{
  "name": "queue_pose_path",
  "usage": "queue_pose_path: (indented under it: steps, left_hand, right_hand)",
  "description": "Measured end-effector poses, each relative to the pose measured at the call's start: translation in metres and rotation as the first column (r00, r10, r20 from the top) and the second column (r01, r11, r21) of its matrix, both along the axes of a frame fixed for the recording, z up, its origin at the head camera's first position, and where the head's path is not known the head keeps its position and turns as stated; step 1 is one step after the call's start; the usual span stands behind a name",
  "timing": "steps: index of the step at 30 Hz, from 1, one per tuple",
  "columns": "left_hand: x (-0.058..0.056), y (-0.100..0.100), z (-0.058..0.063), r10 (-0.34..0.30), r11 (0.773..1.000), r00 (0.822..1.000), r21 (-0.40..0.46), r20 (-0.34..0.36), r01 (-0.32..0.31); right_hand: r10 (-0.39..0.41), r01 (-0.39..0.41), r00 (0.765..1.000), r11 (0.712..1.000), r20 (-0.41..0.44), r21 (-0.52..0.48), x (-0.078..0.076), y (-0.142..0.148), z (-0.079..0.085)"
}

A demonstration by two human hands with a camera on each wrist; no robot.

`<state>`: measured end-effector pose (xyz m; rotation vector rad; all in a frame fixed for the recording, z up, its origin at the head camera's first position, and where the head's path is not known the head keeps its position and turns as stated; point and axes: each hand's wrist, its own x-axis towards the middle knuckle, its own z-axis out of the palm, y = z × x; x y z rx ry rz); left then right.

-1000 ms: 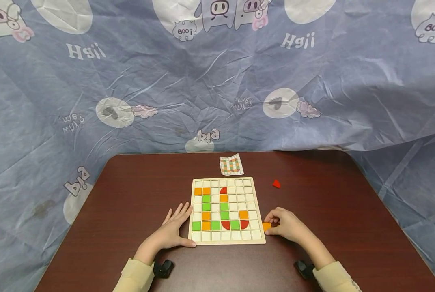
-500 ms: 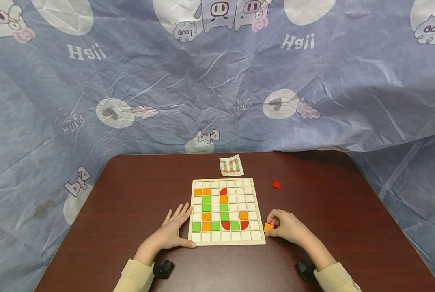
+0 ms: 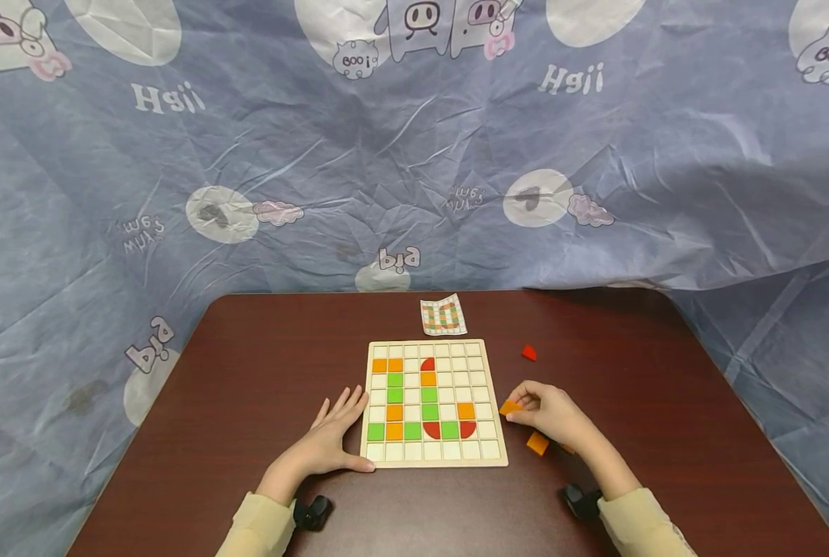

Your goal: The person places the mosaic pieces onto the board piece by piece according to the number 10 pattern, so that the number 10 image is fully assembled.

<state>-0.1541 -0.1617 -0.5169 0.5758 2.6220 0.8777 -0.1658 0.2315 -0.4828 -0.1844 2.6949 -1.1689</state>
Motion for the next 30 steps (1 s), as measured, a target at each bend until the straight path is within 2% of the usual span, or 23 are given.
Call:
queue_pose_path:
  steps: [9,16,30]
  left_hand:
    - [0.000,0.000,0.001,-0.010,1.000,1.000,0.005,-0.004,0.010]
    - [0.000,-0.001,0.001,-0.014,1.000,1.000,0.004,-0.015,0.014]
    - [-0.001,-0.001,-0.002,-0.013,1.000,1.000,0.007,-0.018,0.013]
  right_hand:
    - [-0.080,0.079,0.997,0.991,-0.010,-0.111,-0.017,-0.018,-0.002]
    - [-0.124,0.118,0.991,0.986,-0.054,-0.115,-0.028,-0.038,-0.003]
    - [-0.052,0.051,0.995,0.999,-0.091,-0.013,-0.038,-0.063,-0.006]
